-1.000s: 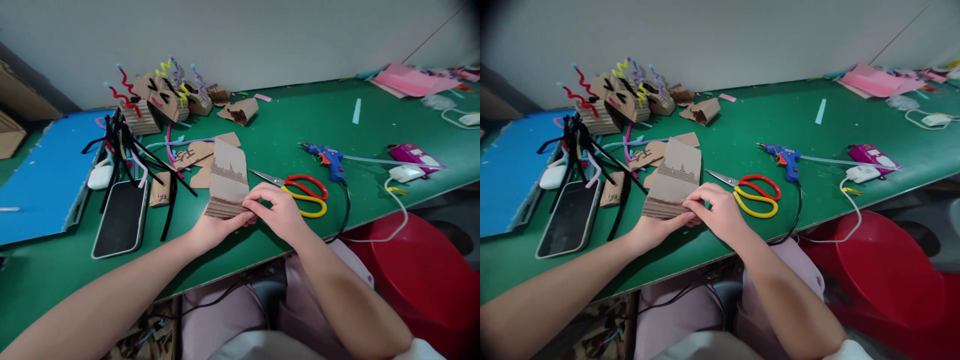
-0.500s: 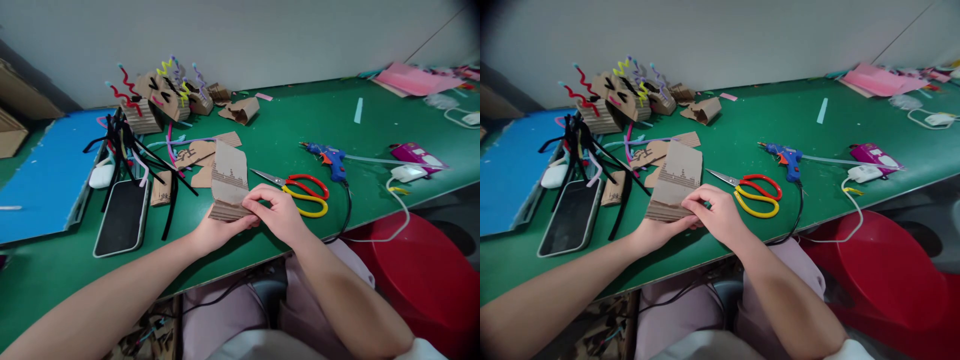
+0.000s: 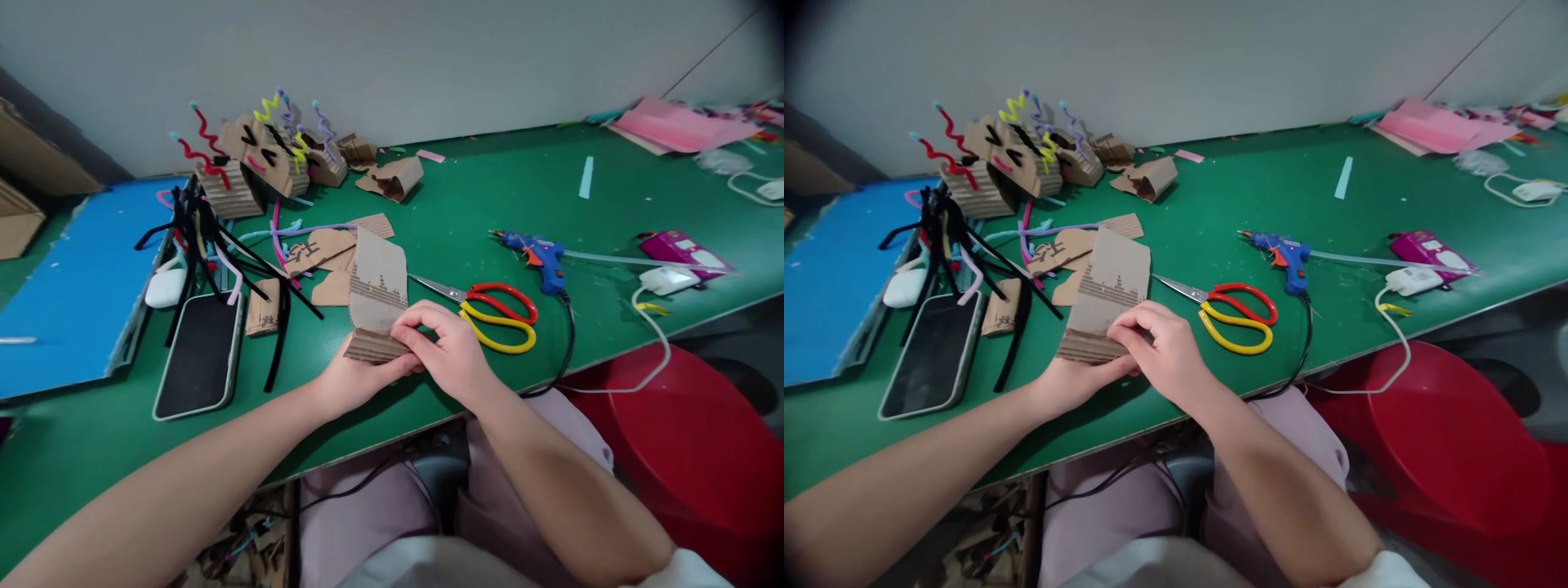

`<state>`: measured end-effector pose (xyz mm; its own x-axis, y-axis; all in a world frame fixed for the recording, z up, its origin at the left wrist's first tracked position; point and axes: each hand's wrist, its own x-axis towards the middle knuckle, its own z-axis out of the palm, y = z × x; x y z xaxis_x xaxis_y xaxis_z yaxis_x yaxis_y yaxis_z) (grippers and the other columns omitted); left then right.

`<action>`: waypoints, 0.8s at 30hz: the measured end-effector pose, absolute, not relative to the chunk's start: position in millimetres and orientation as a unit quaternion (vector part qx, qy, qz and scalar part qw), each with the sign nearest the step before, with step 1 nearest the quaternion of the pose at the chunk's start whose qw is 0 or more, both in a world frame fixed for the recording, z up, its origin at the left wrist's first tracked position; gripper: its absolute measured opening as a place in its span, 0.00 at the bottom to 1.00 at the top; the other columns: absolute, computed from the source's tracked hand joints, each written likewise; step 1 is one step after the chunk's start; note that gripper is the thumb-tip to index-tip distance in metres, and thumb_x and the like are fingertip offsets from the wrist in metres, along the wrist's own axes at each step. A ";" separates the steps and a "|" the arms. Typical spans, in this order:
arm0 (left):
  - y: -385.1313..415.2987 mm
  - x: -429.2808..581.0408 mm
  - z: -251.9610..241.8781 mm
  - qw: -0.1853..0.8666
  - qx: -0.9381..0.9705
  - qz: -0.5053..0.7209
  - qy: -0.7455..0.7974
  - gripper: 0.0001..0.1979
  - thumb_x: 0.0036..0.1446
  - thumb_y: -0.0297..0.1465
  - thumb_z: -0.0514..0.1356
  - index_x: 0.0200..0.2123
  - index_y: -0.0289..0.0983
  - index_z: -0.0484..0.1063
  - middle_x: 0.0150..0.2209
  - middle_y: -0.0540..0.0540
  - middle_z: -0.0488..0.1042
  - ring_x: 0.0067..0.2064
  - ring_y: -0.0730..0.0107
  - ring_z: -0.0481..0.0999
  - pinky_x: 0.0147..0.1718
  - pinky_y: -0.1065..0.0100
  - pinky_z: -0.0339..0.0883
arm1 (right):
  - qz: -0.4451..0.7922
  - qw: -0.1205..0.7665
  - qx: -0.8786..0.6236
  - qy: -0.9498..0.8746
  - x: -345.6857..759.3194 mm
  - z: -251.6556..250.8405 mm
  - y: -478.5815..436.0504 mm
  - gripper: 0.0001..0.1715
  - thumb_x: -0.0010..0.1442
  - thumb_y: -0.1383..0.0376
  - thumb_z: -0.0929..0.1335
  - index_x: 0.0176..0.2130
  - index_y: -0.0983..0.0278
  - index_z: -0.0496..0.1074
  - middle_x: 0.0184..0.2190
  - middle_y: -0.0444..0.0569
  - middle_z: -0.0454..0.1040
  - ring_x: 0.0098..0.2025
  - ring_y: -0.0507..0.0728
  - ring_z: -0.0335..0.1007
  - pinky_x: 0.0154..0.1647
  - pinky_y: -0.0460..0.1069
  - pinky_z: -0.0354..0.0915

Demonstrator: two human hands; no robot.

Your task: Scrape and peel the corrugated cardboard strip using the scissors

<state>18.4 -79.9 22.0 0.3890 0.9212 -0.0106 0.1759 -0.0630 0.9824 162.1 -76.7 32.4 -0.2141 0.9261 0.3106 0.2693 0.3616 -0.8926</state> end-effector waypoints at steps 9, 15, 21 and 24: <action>-79.9 20.0 21.8 0.494 0.676 0.337 0.430 0.06 0.51 0.30 0.60 0.24 0.34 0.70 0.25 0.50 0.75 0.29 0.72 0.74 0.30 0.71 0.70 | 0.317 0.489 -0.408 -0.703 160.5 31.6 -78.3 0.05 0.54 0.68 0.69 0.30 0.60 0.76 0.28 0.44 0.74 0.34 0.52 0.70 0.37 0.48 0.67; -81.2 19.7 20.2 0.501 0.682 0.329 0.418 0.07 0.52 0.31 0.60 0.25 0.34 0.71 0.25 0.50 0.75 0.28 0.72 0.74 0.28 0.72 0.70 | 0.377 0.475 -0.425 -0.672 160.8 36.0 -77.2 0.05 0.53 0.69 0.69 0.27 0.61 0.74 0.27 0.44 0.74 0.33 0.52 0.70 0.36 0.48 0.67; -82.0 19.2 14.7 0.467 0.708 0.321 0.422 0.03 0.51 0.29 0.58 0.28 0.34 0.70 0.27 0.48 0.76 0.31 0.69 0.75 0.30 0.70 0.70 | 0.336 0.495 -0.398 -0.696 157.3 34.4 -80.5 0.05 0.53 0.66 0.70 0.33 0.59 0.76 0.30 0.44 0.72 0.36 0.52 0.69 0.38 0.48 0.67; -83.6 19.3 13.2 0.461 0.717 0.307 0.425 0.06 0.52 0.30 0.57 0.24 0.35 0.68 0.24 0.49 0.74 0.30 0.69 0.75 0.28 0.70 0.70 | 0.343 0.509 -0.400 -0.681 154.9 34.4 -82.5 0.05 0.55 0.68 0.69 0.29 0.59 0.75 0.28 0.43 0.73 0.34 0.52 0.69 0.37 0.49 0.67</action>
